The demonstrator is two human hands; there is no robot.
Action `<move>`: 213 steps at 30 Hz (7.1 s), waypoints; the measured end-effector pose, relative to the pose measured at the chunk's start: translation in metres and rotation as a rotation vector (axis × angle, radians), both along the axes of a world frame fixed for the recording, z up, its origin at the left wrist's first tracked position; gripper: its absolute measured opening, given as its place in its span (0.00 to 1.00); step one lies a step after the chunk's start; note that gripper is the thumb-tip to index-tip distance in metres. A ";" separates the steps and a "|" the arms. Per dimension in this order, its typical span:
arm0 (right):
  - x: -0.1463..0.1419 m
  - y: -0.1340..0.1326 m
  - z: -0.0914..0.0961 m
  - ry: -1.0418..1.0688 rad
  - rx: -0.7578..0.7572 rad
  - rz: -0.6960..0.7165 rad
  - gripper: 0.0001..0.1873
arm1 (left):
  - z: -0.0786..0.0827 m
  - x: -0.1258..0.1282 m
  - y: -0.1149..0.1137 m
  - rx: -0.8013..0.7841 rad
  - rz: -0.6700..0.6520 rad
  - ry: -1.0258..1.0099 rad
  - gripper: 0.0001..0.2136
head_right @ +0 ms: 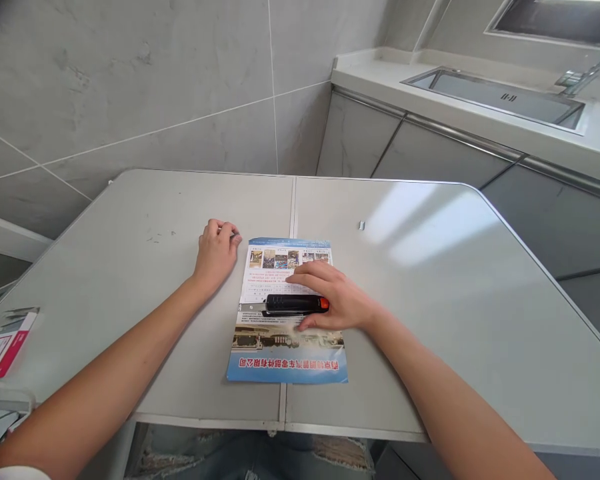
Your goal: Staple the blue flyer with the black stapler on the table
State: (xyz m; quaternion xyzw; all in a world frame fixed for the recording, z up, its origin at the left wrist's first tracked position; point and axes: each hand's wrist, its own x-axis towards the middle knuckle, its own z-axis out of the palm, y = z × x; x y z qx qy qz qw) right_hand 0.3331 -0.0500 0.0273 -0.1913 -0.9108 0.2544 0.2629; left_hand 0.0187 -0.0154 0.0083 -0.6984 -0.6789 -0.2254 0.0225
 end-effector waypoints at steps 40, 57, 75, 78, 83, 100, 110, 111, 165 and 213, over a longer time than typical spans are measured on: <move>-0.004 0.006 -0.015 0.182 0.319 -0.426 0.17 | 0.017 0.024 -0.021 0.236 -0.776 -0.202 0.06; -0.004 0.007 -0.015 0.203 0.310 -0.432 0.18 | 0.016 0.023 -0.021 0.270 -0.832 -0.270 0.15; -0.002 0.006 -0.017 0.174 0.293 -0.413 0.18 | 0.015 0.023 -0.022 0.191 -0.766 -0.287 0.08; -0.002 0.006 -0.016 0.169 0.292 -0.407 0.18 | 0.016 0.023 -0.022 0.175 -0.753 -0.298 0.10; -0.003 0.004 -0.013 0.155 0.302 -0.386 0.18 | 0.016 0.024 -0.023 0.136 -0.782 -0.273 0.11; -0.004 0.002 -0.011 0.149 0.349 -0.378 0.18 | 0.014 0.024 -0.022 0.134 -0.809 -0.267 0.07; -0.002 0.002 -0.012 0.158 0.322 -0.369 0.18 | 0.013 0.021 -0.019 0.198 -0.840 -0.229 0.05; -0.001 0.003 -0.012 0.171 0.309 -0.376 0.18 | 0.013 0.020 -0.019 0.205 -0.841 -0.235 0.05; 0.127 0.052 -0.003 0.007 -0.254 -0.558 0.16 | -0.009 0.022 -0.009 -0.091 -0.399 -0.053 0.18; -0.005 -0.008 0.021 0.160 -0.127 0.034 0.13 | 0.024 0.050 -0.051 -0.234 -1.059 -0.435 0.11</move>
